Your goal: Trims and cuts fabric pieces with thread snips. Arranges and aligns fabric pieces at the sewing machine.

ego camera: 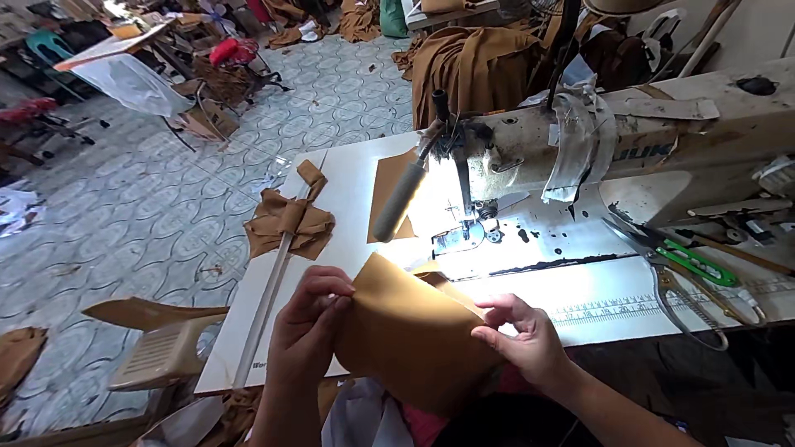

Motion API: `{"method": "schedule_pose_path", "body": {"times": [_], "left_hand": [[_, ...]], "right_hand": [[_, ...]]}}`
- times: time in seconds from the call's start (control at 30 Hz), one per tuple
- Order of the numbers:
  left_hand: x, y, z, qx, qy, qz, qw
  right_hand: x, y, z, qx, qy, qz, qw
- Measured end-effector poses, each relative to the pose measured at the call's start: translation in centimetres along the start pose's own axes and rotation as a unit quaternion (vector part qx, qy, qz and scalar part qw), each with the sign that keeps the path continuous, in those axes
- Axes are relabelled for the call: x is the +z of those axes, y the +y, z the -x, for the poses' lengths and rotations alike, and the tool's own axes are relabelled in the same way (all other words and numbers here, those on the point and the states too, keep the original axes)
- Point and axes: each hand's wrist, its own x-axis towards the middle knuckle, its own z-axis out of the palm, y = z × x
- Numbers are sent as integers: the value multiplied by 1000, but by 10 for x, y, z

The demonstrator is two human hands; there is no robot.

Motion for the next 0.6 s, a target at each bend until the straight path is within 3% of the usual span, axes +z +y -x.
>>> {"method": "schedule_pose_path", "body": {"times": [0.17,0.37,0.43,0.5,0.53,0.6], "left_hand": [[0,4,4,39,3,-43,998],[3,12,18,53,30,-89,994],[-2,11,33,11,55,-105,993],[-13,8,60,-89,102,-132,982],[-22,11,76,-145,112,-173,968],[-38,34,98,-224,59,-322,918]], "right_hand": [[-4,8,-1,-68,8,48,997],[-2,9,-1,-68,1,103,992],[7,6,2,-16,-36,77,996],[23,-1,10,96,-109,26,989],[34,-4,14,154,-158,4,975],[58,-9,21,226,-258,-32,939]]}}
